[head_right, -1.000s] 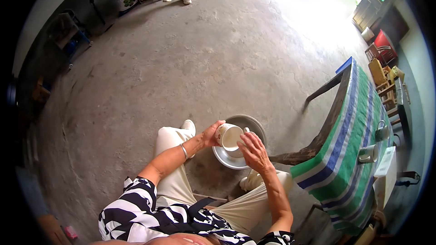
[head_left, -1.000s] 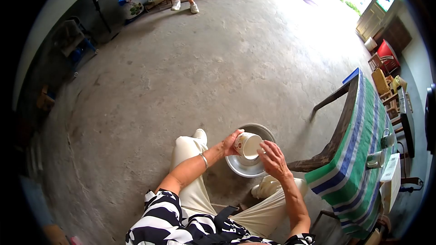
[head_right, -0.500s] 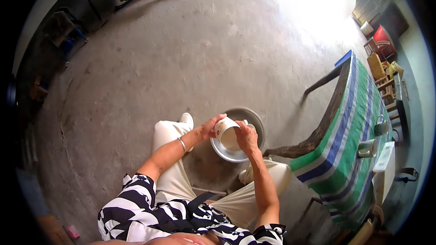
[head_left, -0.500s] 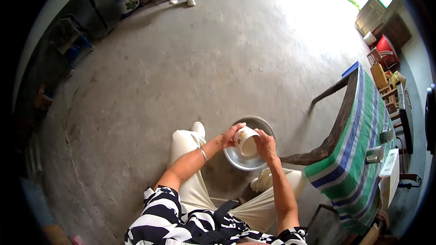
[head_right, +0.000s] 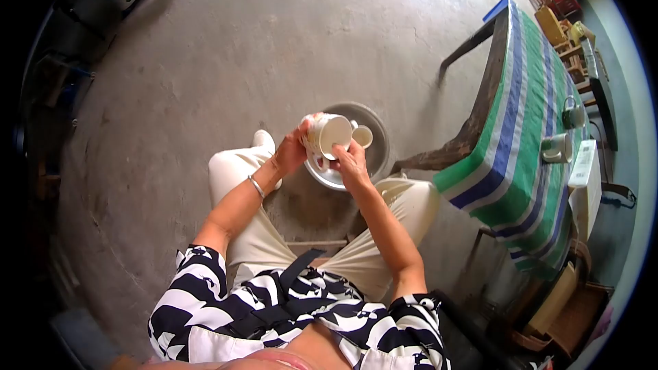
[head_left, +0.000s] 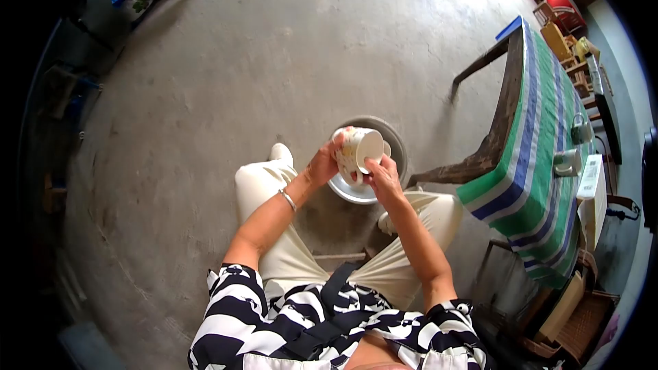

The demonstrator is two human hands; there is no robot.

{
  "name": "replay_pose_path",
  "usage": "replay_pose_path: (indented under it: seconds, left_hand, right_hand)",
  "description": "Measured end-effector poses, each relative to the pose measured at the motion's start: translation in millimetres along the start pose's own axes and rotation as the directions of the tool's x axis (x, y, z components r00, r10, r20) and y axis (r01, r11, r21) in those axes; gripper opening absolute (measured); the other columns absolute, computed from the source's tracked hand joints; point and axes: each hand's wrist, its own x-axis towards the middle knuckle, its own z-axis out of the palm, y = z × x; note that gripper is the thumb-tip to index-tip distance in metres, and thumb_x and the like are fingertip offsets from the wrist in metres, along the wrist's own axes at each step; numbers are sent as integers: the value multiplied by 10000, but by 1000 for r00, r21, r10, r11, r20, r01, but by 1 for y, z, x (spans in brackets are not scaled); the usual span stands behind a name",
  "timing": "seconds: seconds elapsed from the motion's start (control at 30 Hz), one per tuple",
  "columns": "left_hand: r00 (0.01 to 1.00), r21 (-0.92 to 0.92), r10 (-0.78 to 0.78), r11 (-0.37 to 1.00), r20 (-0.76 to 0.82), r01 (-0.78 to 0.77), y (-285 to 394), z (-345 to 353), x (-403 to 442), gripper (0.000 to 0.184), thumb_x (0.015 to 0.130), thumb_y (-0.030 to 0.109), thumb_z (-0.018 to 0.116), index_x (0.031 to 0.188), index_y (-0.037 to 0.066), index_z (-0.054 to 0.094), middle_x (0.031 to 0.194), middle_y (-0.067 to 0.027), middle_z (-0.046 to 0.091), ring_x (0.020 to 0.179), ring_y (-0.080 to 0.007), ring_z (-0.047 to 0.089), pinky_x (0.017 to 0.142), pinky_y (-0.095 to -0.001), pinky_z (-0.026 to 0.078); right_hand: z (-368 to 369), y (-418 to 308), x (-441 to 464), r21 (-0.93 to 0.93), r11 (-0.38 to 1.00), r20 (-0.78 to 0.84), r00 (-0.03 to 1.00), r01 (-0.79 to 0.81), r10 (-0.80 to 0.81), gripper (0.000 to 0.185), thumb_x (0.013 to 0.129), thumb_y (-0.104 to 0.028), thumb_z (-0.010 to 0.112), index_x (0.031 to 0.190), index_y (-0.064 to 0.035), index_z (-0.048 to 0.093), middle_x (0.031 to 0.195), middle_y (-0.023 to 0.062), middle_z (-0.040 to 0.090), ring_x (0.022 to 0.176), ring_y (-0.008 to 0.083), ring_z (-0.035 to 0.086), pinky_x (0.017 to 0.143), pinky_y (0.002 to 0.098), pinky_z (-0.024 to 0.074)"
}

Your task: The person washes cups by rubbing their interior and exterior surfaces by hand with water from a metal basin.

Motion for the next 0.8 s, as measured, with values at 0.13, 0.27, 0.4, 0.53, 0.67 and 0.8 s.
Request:
replay_pose_path:
  seconds: [0.13,0.27,0.4,0.53,0.67,0.8]
  left_hand:
    - [991,-37,-99,995,-94,95,-1,-3,0,507,853,525,463,1076,84,575,969,-43,635,903,-154,594,832,-312,468]
    - [955,0,-283,959,-84,284,-34,-56,17,557,867,559,401,1112,84,556,1008,-58,625,913,-144,593,772,-298,500]
    - [963,-116,-268,958,-31,263,-16,-8,0,488,876,528,418,1150,137,517,1054,-26,594,953,-144,588,772,-318,533]
    - [989,-170,-134,975,59,142,-19,-20,7,411,894,473,428,1102,135,535,1041,-30,595,937,-146,593,753,-319,534]
    - [990,-281,-143,951,-21,131,-27,-27,9,435,904,476,398,1084,108,542,1009,-42,607,892,-156,607,766,-336,524]
    - [976,-145,-217,967,-24,211,-15,-14,-3,557,898,564,308,1178,128,512,1091,-41,584,980,-150,575,775,-342,515]
  right_hand:
    - [-12,-17,6,-494,870,25,999,-9,24,325,826,-190,553,1016,74,556,844,106,617,751,171,615,635,280,536]
    - [-20,-19,29,-681,647,101,920,342,-379,232,781,-146,526,935,-7,631,679,117,612,660,177,608,618,326,478]
    - [-6,-28,30,-241,924,276,934,297,-229,402,913,-298,397,1080,17,582,1022,107,619,967,176,567,866,294,425]
    - [13,-18,16,127,961,200,943,245,-267,672,937,-511,237,1161,67,497,1127,135,574,1053,204,536,938,315,393]
    - [14,2,13,167,954,44,965,248,-258,623,941,-483,265,1193,50,465,1194,158,532,1108,238,502,983,343,355]
    - [28,0,-2,134,948,-43,957,289,-286,502,947,-390,331,1163,32,494,1169,150,545,1092,222,509,942,323,385]
